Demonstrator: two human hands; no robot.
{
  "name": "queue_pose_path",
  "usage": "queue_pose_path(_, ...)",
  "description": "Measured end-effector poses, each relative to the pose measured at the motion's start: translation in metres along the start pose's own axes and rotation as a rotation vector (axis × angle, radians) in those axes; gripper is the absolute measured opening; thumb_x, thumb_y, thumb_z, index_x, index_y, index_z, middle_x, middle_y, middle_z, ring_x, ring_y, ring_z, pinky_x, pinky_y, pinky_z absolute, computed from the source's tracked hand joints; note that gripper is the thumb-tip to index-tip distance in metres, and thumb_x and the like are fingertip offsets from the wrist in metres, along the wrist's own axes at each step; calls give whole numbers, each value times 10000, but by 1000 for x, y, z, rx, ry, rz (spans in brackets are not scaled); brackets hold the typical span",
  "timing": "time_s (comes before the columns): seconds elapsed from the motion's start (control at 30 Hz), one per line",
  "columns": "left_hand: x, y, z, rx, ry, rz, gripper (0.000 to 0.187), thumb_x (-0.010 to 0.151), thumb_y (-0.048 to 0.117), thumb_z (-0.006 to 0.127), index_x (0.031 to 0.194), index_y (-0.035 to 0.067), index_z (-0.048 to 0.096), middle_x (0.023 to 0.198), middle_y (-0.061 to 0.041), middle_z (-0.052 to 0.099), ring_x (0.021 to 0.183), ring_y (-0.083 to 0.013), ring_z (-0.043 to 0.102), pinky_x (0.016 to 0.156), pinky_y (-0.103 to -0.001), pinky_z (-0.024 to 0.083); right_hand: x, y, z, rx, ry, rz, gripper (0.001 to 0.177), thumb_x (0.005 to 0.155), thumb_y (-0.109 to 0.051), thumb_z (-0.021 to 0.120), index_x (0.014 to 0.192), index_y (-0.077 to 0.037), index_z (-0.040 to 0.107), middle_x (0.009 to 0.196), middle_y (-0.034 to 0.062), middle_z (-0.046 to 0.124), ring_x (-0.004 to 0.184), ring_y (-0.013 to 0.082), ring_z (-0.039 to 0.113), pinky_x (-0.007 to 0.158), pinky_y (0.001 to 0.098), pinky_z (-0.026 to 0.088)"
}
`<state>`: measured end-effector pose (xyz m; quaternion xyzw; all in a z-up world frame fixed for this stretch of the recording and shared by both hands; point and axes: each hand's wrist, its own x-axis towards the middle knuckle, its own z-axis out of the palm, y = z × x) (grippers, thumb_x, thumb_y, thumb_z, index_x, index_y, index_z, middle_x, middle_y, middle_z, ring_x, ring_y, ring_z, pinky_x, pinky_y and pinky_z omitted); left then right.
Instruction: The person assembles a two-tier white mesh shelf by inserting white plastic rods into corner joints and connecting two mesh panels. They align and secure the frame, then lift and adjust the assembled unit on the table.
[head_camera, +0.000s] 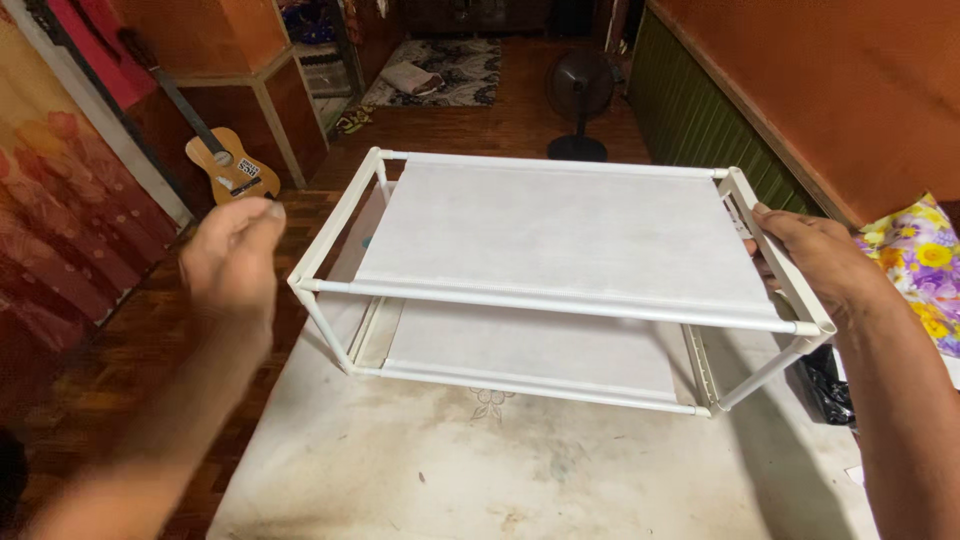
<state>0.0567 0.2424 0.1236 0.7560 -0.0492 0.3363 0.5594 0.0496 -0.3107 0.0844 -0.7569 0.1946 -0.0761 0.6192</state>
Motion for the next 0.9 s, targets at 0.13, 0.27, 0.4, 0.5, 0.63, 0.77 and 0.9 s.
queue_pose_path(0.13, 36, -10, 6, 215, -120, -433, 359, 931, 320, 669, 1218, 109, 714, 1182, -56, 690, 1110, -180, 607, 990, -348, 432, -4, -11, 10, 17, 21, 33, 372, 1018, -416, 589, 956, -66, 697, 689, 33, 534, 521, 128, 436, 445, 299, 356)
queue_pose_path(0.27, 47, -16, 20, 164, -450, -550, 445, 959, 370, 623, 1261, 57, 716, 1149, -128, 752, 1049, -227, 663, 955, -380, 481, -7, -21, 13, -53, 17, 55, 476, 1037, -472, 604, 1048, -3, 686, 724, 65, 531, 548, 167, 443, 462, 339, 359)
queue_pose_path(0.4, 51, -14, 40, 211, -432, -565, 516, 942, 339, 633, 1397, 99, 599, 1154, -116, 733, 1010, -230, 680, 910, -388, 546, -6, -24, 16, -139, 82, -78, 488, 944, -403, 618, 1380, -184, 617, 915, 78, 658, 691, 188, 566, 535, 384, 466)
queue_pose_path(0.5, 54, -8, 43, 300, -483, -472, 572, 928, 315, 649, 1457, 130, 533, 1131, -113, 746, 990, -227, 679, 904, -389, 537, 8, -33, 11, -458, 142, -159, 629, 931, -398, 635, 1527, -252, 503, 1099, 175, 707, 868, 300, 662, 717, 479, 522)
queue_pose_path(0.63, 59, -6, 47, 437, -567, -402, 532, 940, 307, 614, 1460, 197, 608, 1063, -151, 759, 956, -239, 704, 922, -417, 540, 39, -38, 3, -992, 148, -352, 592, 970, -427, 580, 1541, -289, 503, 1279, 200, 683, 1132, 378, 643, 985, 477, 486)
queue_pose_path(0.77, 63, -12, 47, 470, -579, -342, 551, 951, 277, 612, 1495, 207, 564, 1038, -156, 765, 1059, -249, 686, 991, -431, 490, 60, -25, 10, -1126, 140, -567, 431, 1011, -346, 524, 1414, -229, 624, 1410, 113, 654, 1158, 377, 666, 1005, 486, 509)
queue_pose_path(0.9, 63, -17, 47, 474, -554, -333, 570, 955, 257, 613, 1513, 186, 516, 1054, -137, 775, 1143, -249, 681, 1043, -427, 458, 60, -20, 12, -1231, 153, -585, 416, 990, -323, 531, 1382, -232, 636, 1412, 106, 627, 1132, 385, 656, 963, 504, 512)
